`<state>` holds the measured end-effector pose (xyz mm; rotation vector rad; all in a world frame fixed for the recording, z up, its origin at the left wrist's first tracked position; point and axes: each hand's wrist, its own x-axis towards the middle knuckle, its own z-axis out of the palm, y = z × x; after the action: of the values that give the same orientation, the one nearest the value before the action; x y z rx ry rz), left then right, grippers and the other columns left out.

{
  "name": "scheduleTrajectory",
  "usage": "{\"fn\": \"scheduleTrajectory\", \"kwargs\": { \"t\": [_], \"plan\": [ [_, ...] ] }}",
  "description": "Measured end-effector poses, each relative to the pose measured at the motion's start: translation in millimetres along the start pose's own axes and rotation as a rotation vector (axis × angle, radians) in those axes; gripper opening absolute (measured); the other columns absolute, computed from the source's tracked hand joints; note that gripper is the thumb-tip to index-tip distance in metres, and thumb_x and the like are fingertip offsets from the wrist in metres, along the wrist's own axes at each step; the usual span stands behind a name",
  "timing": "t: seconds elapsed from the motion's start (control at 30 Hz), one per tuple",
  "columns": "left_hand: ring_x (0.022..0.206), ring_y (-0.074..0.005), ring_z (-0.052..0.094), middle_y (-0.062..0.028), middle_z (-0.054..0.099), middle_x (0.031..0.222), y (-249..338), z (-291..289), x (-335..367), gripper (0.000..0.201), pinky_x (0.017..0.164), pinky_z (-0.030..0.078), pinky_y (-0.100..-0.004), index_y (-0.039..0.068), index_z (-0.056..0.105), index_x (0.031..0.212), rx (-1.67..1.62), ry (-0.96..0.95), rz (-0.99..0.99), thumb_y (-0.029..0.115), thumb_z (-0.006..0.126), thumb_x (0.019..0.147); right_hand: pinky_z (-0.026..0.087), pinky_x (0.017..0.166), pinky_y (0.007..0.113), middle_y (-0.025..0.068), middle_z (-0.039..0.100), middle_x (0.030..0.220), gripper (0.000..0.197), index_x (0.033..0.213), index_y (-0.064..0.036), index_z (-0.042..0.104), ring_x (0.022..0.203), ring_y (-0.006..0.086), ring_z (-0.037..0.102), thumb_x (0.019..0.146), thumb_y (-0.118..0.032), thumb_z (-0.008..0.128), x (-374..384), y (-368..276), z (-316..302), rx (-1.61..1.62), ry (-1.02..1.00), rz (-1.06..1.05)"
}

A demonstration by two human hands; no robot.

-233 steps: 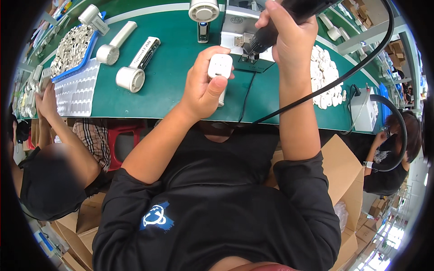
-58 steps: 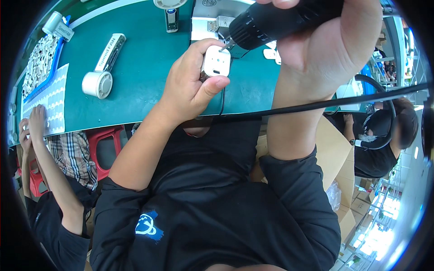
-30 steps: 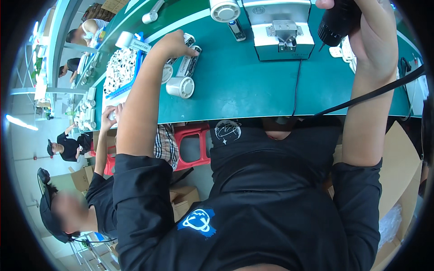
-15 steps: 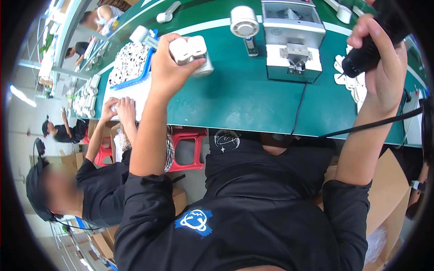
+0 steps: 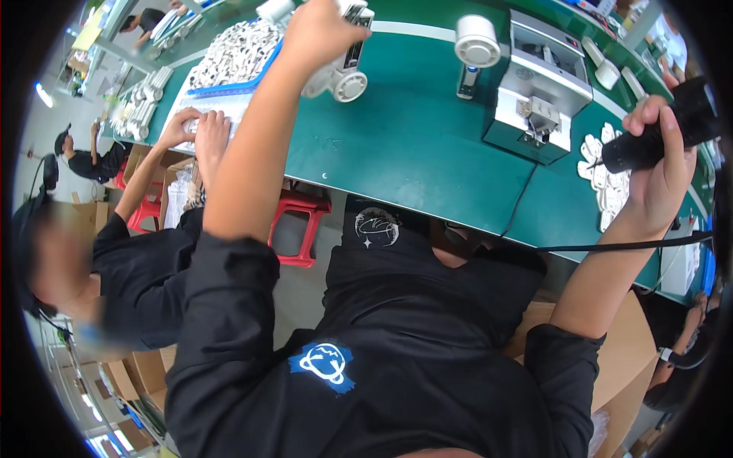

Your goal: Assembling USB charger units by fastening internal components with a power screwdriver on an electronics assembly line.

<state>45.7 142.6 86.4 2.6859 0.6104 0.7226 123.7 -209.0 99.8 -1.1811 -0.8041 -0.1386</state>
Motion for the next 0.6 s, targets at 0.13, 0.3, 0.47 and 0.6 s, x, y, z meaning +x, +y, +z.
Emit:
{"fn": "scheduleTrajectory", "kwargs": {
  "t": [0.13, 0.3, 0.47, 0.6],
  "plan": [
    [0.089, -0.0301, 0.063, -0.0183, 0.064, 0.098, -51.6, 39.2, 75.9, 0.043, 0.077, 0.050, -0.0367, 0.002, 0.063, 0.095, 0.331, -0.322, -0.111, 0.025, 0.077, 0.060, 0.046, 0.063, 0.028, 0.0083, 0.053, 0.074, 0.044, 0.122, 0.0089, 0.038, 0.065, 0.0158, 0.052, 0.085, -0.008, 0.053, -7.2, -8.7, 3.3, -0.049, 0.041, 0.041],
    [0.099, -0.0284, 0.060, -0.0109, 0.063, 0.108, -81.0, 54.0, 93.3, 0.043, 0.084, 0.048, -0.0396, 0.007, 0.064, 0.105, 0.486, -0.597, -0.278, 0.019, 0.074, 0.065, 0.046, 0.061, 0.028, 0.0074, 0.053, 0.073, 0.047, 0.122, 0.0085, 0.038, 0.062, 0.0146, 0.052, 0.082, -0.009, 0.056, -12.9, -13.2, 11.0, -0.075, 0.051, 0.065],
    [0.102, -0.0297, 0.059, -0.0097, 0.061, 0.112, -78.9, 75.7, 112.4, 0.035, 0.084, 0.047, -0.0423, 0.010, 0.066, 0.103, 0.584, -0.499, -0.145, 0.019, 0.069, 0.069, 0.045, 0.063, 0.028, 0.0078, 0.052, 0.073, 0.048, 0.124, 0.0085, 0.035, 0.064, 0.0145, 0.052, 0.084, -0.010, 0.055, -13.1, -15.6, -2.7, -0.061, 0.034, 0.053],
    [0.110, -0.0324, 0.054, -0.0144, 0.055, 0.121, -47.6, 108.3, 121.4, 0.056, 0.089, 0.045, -0.0434, 0.004, 0.038, 0.131, 0.474, -0.456, -0.072, 0.017, 0.053, 0.078, 0.044, 0.065, 0.030, 0.0084, 0.051, 0.075, 0.048, 0.125, 0.0072, 0.034, 0.065, 0.0155, 0.051, 0.086, -0.011, 0.053, -8.4, -7.7, -11.0, -0.008, 0.022, 0.037]
  ]
}}
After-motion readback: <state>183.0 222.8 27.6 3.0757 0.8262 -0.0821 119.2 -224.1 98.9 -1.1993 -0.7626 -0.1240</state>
